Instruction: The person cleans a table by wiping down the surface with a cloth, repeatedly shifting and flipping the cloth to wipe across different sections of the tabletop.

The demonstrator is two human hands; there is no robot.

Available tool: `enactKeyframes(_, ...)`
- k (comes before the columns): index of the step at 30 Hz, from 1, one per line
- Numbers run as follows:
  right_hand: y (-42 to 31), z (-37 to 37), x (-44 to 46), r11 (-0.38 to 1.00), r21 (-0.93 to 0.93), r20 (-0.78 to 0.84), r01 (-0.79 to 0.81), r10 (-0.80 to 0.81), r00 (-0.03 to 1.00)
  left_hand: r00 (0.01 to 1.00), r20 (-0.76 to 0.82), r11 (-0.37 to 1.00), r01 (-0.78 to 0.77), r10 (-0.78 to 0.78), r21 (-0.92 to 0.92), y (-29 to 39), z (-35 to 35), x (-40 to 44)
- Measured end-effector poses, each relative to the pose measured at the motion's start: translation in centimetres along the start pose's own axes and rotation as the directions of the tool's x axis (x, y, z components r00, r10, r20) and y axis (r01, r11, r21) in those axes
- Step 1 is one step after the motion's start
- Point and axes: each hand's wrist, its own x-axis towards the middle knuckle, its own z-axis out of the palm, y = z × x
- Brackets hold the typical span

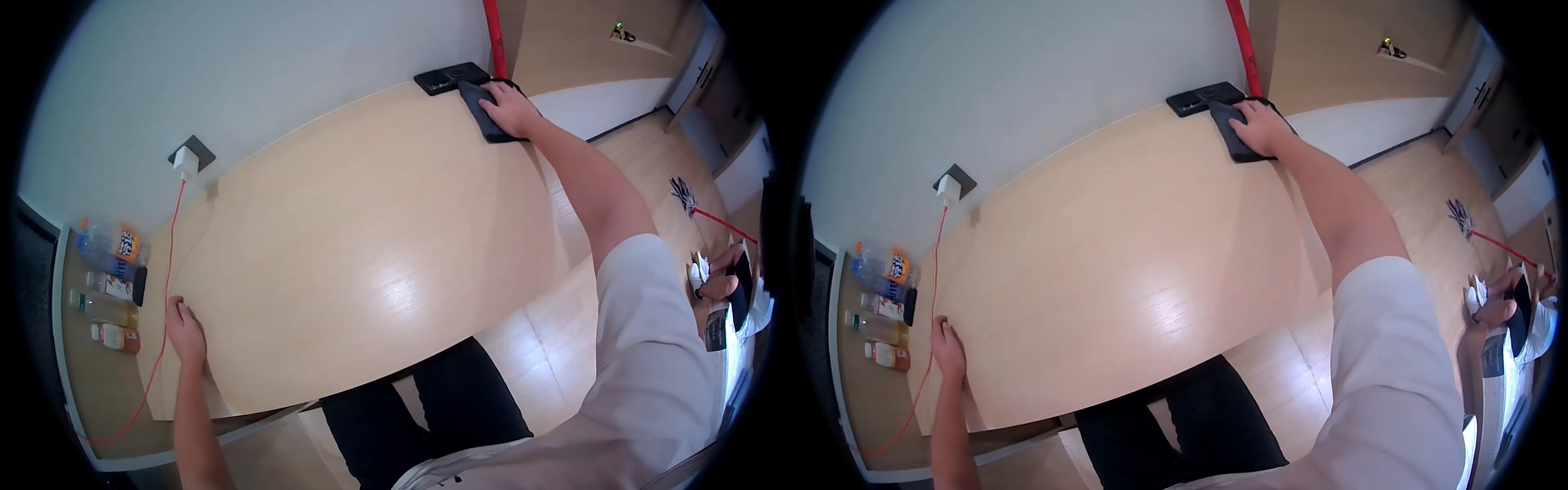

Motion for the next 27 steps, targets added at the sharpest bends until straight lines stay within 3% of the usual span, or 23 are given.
enactKeyframes(6, 0.9, -0.8, -5.3, 0.991, -0.101, -0.011, 0.090, -0.091, 0.996, 0.999, -0.040, 1.000, -0.006, 0.007, 0.029, 0.3, 0.3, 0.3)
enactKeyframes(9, 0.5, -2.3, -8.9, 0.991, -0.134, 0.086, 0.032, -0.021, 0.996, 0.998, -0.047, 0.999, 0.033, -0.032, 0.016, 1.4, 0.3, 0.0)
enactKeyframes(16, -1.8, -4.4, -18.6, 0.988, -0.151, 0.112, -0.003, 0.020, 0.993, 0.996, -0.084, 0.998, 0.000, 0.005, 0.055, 1.8, 0.7, -0.2)
enactKeyframes(20, -5.7, -6.5, -23.6, 0.980, -0.141, 0.178, 0.141, -0.115, 0.977, 0.997, -0.074, 0.997, -0.006, 0.012, 0.078, 1.2, 1.3, -0.3)
enactKeyframes(21, -6.2, -6.6, -25.0, 0.961, -0.174, 0.072, 0.214, -0.204, 0.976, 0.998, -0.067, 0.996, 0.004, 0.002, 0.093, 1.3, 1.4, -0.4)
enactKeyframes(25, -10.0, -9.0, -33.0, 0.982, -0.014, -0.251, 0.188, -0.186, 0.950, 0.999, 0.007, 0.989, 0.051, -0.052, 0.142, 3.0, 0.1, -0.6)
enactKeyframes(27, -10.6, -8.7, -36.2, 0.973, -0.098, -0.178, 0.210, -0.225, 0.958, 0.999, 0.010, 0.988, 0.046, -0.048, 0.149, 3.6, -0.7, -1.0)
